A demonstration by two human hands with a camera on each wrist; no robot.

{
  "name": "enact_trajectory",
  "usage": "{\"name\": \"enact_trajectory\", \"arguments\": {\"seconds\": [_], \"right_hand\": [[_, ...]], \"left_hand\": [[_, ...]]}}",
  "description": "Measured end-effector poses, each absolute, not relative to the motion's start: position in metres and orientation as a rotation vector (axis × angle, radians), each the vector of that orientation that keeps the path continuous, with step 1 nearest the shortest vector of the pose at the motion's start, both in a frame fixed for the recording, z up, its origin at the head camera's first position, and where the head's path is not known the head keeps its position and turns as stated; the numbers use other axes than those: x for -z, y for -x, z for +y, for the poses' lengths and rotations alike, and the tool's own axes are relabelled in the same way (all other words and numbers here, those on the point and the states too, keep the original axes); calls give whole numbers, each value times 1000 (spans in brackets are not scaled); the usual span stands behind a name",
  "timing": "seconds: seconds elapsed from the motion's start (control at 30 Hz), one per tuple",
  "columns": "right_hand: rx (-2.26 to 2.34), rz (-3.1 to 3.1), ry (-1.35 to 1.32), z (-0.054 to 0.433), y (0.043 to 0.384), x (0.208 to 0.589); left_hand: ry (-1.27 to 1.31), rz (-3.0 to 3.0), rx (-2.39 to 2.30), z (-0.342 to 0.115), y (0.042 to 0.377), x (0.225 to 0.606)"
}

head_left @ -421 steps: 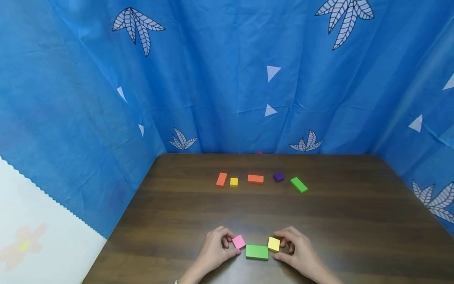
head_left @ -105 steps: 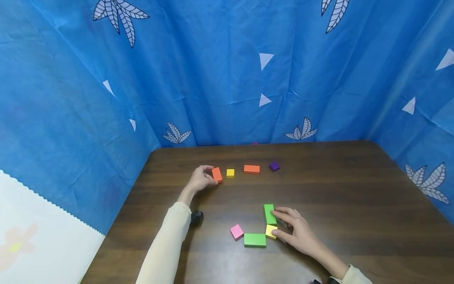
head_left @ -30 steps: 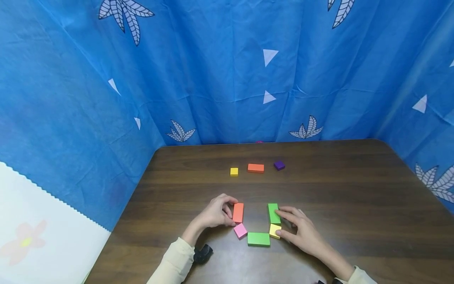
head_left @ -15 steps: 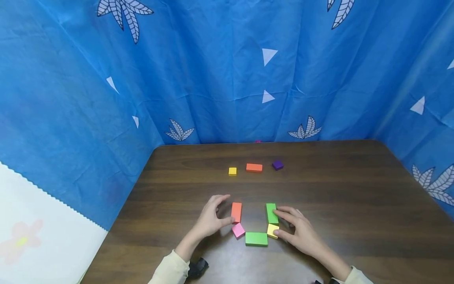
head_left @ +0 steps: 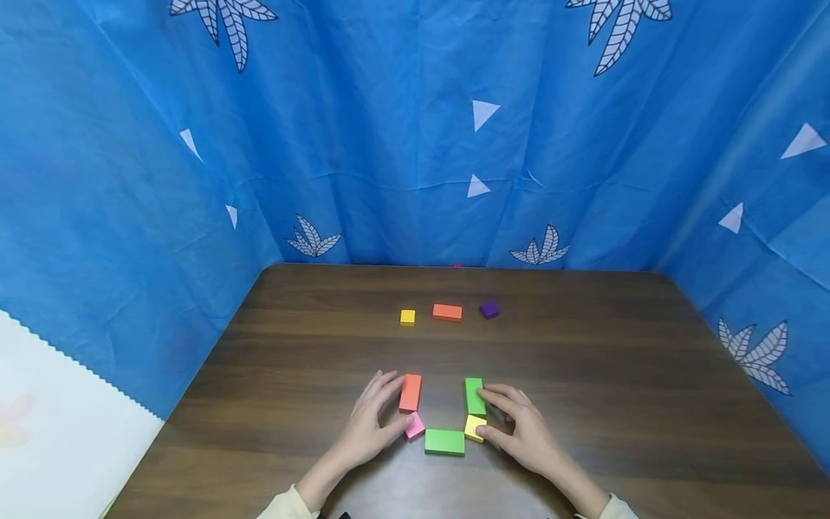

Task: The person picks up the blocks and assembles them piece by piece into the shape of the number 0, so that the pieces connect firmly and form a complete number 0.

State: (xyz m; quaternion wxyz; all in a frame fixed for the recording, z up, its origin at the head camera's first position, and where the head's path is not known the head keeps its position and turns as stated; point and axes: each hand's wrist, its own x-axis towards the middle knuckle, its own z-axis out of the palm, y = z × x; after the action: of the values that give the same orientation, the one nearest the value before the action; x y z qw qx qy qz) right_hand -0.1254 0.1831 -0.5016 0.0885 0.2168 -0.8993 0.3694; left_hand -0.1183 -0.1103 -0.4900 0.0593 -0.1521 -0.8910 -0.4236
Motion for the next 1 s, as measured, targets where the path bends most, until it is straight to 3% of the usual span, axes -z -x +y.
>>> {"name": "enact_trajectory", "arguments": {"seconds": [1.0], "right_hand": [[-1093, -2675, -637, 183, 126, 499]], "left_hand": [[505, -2808, 1130, -113, 120, 493]]}}
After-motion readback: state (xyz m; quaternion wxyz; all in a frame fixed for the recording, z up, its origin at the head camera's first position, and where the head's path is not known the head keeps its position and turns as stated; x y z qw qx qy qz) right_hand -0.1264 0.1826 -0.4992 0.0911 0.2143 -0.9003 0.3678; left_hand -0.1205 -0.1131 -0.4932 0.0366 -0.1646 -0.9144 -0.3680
